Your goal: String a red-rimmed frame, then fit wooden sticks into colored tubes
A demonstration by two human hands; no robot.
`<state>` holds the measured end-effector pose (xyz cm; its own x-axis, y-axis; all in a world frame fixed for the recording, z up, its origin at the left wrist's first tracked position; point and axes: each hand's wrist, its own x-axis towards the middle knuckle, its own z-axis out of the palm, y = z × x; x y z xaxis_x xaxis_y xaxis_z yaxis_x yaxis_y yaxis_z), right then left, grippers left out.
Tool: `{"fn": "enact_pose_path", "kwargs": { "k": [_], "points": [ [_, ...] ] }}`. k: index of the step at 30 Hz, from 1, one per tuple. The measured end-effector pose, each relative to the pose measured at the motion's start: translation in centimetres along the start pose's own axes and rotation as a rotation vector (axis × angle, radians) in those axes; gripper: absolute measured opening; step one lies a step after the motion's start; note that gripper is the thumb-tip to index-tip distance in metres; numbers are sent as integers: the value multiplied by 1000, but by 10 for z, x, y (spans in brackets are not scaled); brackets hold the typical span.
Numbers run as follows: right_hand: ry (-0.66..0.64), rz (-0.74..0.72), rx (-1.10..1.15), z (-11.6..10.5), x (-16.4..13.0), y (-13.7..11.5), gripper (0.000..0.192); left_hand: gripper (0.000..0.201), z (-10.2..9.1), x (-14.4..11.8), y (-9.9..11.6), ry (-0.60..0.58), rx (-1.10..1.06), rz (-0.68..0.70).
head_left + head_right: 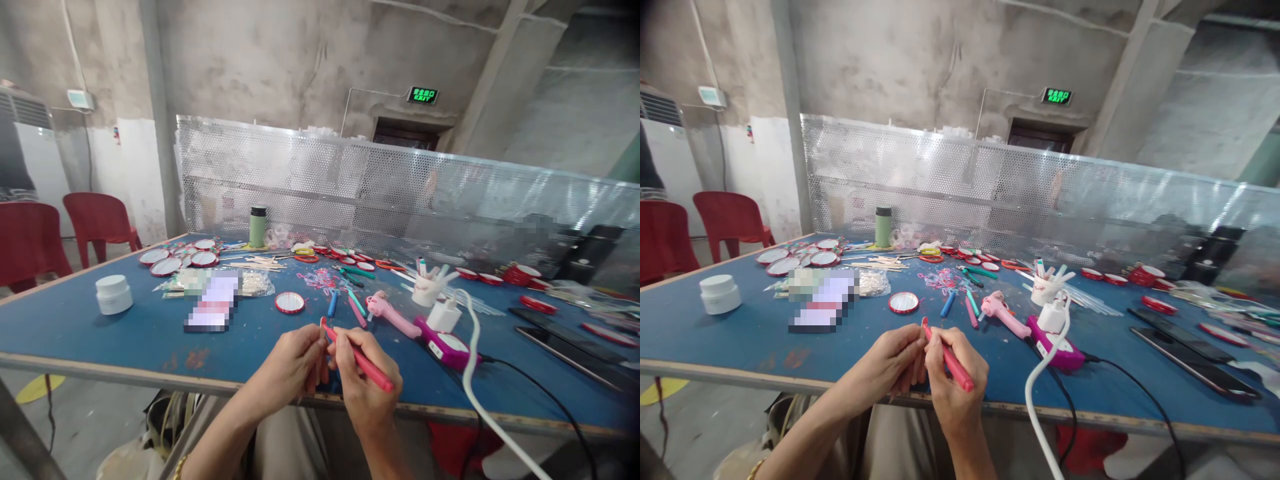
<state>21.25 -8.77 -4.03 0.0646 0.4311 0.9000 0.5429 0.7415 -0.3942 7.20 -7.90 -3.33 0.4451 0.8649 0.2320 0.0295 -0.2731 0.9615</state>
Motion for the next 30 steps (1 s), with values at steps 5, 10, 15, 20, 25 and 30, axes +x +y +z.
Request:
{"fn": "enact_pose_path", "kwargs": {
  "k": [5, 10, 15, 20, 25, 30],
  "points": [
    [4, 12, -7, 1, 1, 0, 15, 41, 0, 0, 0, 1, -10, 14],
    [5, 23, -10, 1, 1, -1, 15, 41, 0, 1, 1, -3, -31, 1],
    [32, 52, 18, 1, -1, 0, 16, 41, 0, 1, 1, -4, -43, 6],
    [28, 57, 1, 1, -1, 0, 16, 42, 0, 1, 1, -5, -42, 4],
    [17, 23, -11, 0, 0, -1, 16, 43, 0, 1, 2, -4, -46, -1],
    [2, 20, -17, 0, 1, -1, 16, 44, 0, 1, 3, -13, -49, -6]
  ]
}}
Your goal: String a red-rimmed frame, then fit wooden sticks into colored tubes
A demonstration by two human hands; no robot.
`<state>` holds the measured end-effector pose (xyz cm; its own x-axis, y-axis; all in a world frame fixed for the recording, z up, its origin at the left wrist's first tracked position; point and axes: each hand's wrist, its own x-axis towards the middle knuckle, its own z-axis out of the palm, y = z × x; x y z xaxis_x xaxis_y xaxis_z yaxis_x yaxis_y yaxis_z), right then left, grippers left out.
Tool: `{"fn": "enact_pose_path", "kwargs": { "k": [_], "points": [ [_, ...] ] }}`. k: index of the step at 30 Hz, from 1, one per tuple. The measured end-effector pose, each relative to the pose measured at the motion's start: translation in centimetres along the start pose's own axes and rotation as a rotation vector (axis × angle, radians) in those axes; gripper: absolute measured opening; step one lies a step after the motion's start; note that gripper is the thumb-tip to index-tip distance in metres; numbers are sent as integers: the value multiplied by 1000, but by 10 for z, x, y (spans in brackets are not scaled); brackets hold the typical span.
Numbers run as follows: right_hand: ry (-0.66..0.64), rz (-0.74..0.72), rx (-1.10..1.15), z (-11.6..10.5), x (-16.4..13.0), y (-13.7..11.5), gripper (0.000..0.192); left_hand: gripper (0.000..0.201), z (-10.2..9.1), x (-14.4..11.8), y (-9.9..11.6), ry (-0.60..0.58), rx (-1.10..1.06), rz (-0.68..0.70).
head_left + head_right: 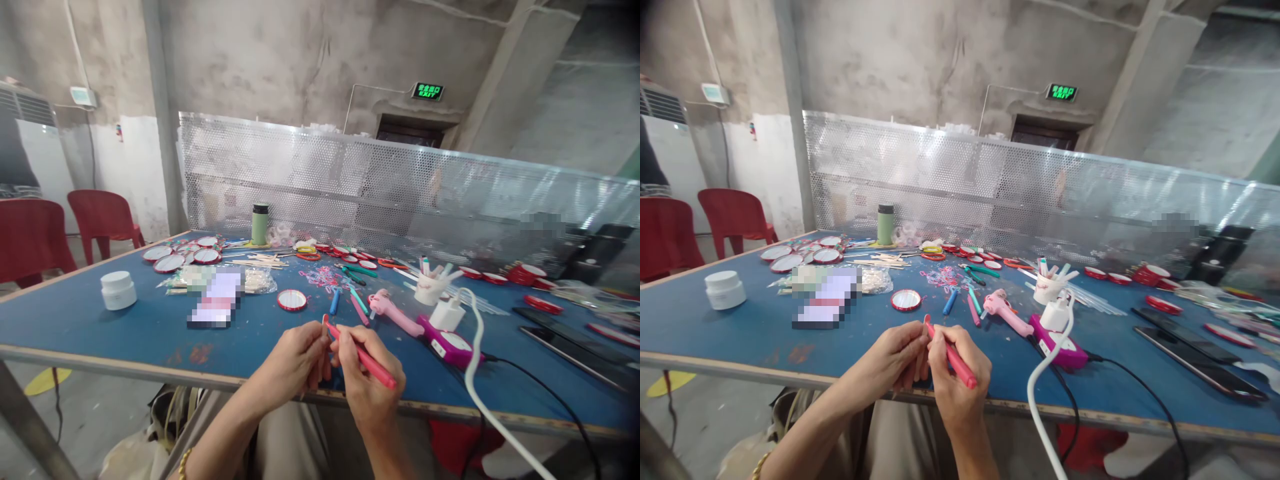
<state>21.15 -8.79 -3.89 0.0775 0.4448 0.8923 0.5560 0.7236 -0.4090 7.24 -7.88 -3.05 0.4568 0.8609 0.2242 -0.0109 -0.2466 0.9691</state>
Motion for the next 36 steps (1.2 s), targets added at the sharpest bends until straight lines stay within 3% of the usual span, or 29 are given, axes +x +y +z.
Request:
{"fn": "enact_pose_path", "kwargs": {
  "k": [19, 36],
  "points": [
    [46, 50, 20, 0, -2, 2, 14, 45, 0, -1, 0, 11, -2, -9],
    [17, 5, 2, 0, 0, 2, 16, 44, 0, 0, -2, 15, 20, 6]
  ]
}}
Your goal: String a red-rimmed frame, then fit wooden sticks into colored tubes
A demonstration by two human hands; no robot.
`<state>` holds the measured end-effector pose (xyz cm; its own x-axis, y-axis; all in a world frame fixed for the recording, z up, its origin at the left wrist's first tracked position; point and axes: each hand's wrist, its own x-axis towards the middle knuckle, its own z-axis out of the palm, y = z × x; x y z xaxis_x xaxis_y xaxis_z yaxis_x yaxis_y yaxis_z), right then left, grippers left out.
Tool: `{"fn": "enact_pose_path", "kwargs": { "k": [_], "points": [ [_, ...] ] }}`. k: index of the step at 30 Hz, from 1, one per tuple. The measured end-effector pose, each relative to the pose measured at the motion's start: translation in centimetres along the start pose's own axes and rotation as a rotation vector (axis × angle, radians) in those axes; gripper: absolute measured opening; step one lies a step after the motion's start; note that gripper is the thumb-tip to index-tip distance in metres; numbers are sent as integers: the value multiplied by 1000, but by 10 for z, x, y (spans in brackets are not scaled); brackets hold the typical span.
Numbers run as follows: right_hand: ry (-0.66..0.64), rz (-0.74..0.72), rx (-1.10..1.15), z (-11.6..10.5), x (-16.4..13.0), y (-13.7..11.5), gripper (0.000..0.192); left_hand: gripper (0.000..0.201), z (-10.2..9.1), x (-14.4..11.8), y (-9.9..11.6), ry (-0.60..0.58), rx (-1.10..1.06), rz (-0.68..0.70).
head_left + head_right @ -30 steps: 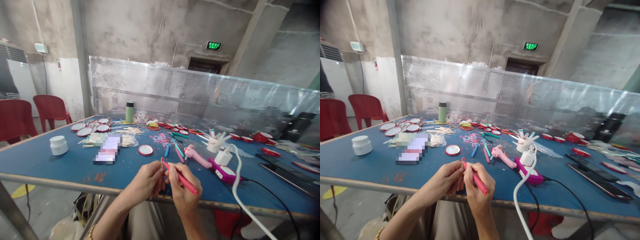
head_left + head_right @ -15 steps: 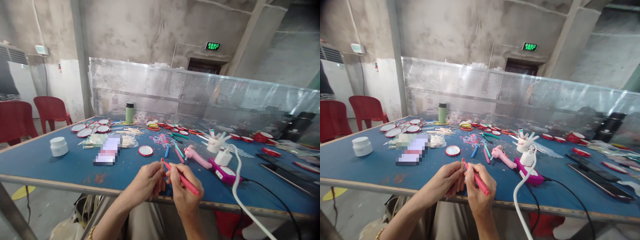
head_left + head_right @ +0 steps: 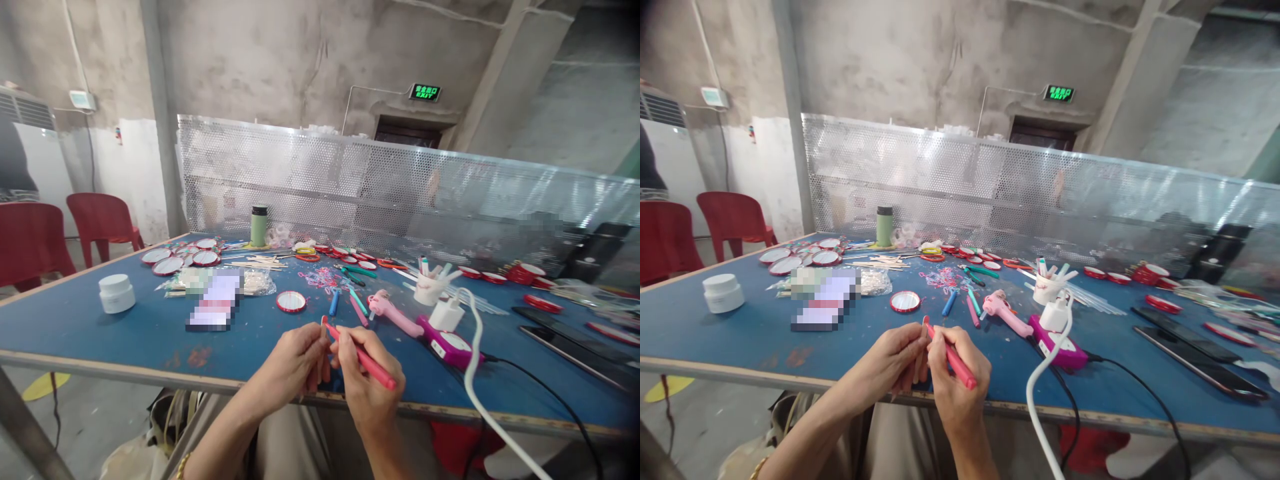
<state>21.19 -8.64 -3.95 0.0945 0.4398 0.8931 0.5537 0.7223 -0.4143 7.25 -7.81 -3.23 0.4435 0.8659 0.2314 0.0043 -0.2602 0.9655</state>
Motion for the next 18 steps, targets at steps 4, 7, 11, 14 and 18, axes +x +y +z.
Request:
{"fn": "enact_pose_path", "kwargs": {
  "k": [4, 7, 11, 14, 18],
  "points": [
    [0, -5, -11, 0, 0, 0, 16, 45, 0, 0, 0, -2, -4, -2],
    [-2, 0, -1, 0, -1, 0, 16, 45, 0, -1, 0, -2, -17, -1],
    [19, -7, 8, 0, -2, 0, 14, 44, 0, 0, 0, -1, -19, -5],
    [9, -12, 21, 0, -2, 0, 14, 44, 0, 0, -1, -3, -10, -1],
    [-4, -15, 4, 0, -1, 0, 15, 43, 0, 1, 0, -7, -7, 0]
  ]
}}
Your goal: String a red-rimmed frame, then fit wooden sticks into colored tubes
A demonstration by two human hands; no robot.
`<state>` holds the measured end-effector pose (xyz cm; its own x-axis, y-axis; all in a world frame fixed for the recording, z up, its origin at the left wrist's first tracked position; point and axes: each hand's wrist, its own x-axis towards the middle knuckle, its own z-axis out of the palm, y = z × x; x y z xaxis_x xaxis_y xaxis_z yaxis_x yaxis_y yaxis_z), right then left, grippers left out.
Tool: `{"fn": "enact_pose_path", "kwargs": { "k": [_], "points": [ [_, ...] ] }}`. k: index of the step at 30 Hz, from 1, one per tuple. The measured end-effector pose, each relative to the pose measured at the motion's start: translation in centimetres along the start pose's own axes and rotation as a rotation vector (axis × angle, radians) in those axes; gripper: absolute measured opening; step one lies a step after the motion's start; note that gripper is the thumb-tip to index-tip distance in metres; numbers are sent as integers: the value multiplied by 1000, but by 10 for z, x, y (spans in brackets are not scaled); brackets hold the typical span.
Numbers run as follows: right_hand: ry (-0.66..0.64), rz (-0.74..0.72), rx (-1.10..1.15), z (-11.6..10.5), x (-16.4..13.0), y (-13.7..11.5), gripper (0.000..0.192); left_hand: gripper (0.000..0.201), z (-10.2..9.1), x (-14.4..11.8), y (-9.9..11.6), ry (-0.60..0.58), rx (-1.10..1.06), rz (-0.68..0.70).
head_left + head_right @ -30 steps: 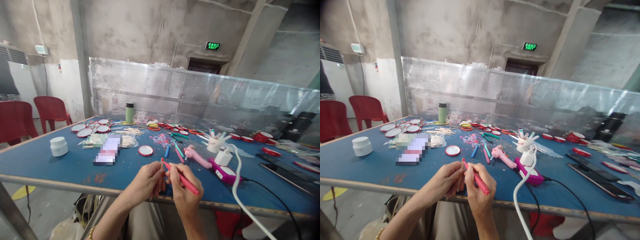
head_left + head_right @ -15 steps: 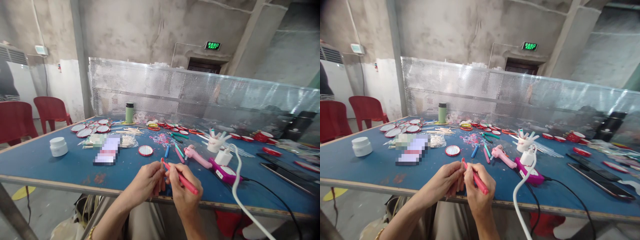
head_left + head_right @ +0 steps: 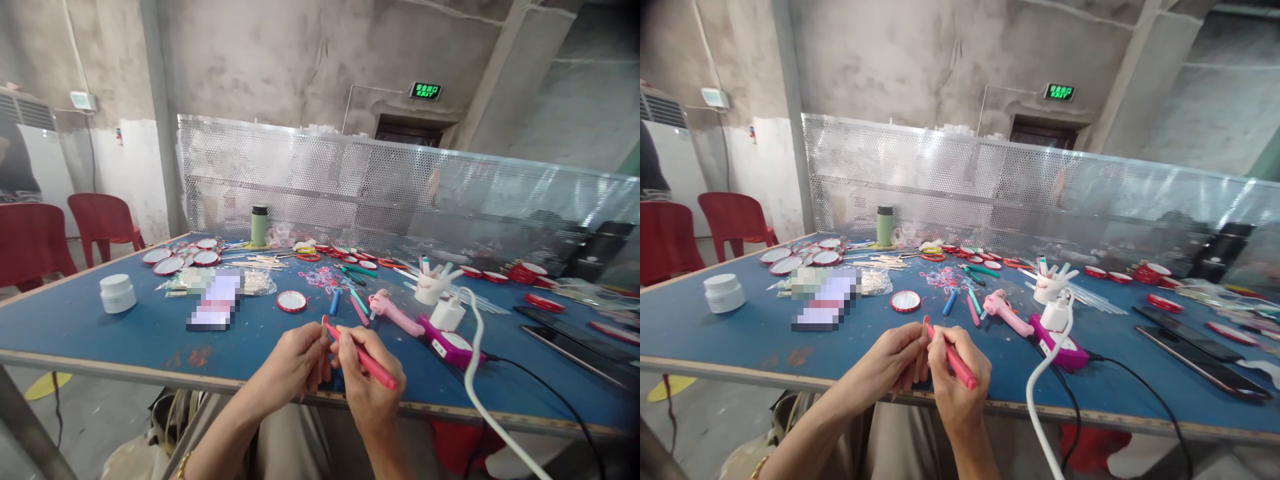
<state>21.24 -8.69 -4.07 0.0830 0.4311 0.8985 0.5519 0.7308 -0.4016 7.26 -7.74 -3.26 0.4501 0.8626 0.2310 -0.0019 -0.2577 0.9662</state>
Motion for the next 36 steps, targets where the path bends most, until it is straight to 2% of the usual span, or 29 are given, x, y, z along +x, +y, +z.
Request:
{"fn": "enact_pose_path", "kwargs": {
  "k": [12, 36],
  "points": [
    [46, 40, -17, 1, -2, 1, 15, 42, 0, -1, -1, -5, -23, -10],
    [19, 48, -19, 2, 0, 0, 18, 45, 0, -2, 6, 4, -9, -40]
  ]
}}
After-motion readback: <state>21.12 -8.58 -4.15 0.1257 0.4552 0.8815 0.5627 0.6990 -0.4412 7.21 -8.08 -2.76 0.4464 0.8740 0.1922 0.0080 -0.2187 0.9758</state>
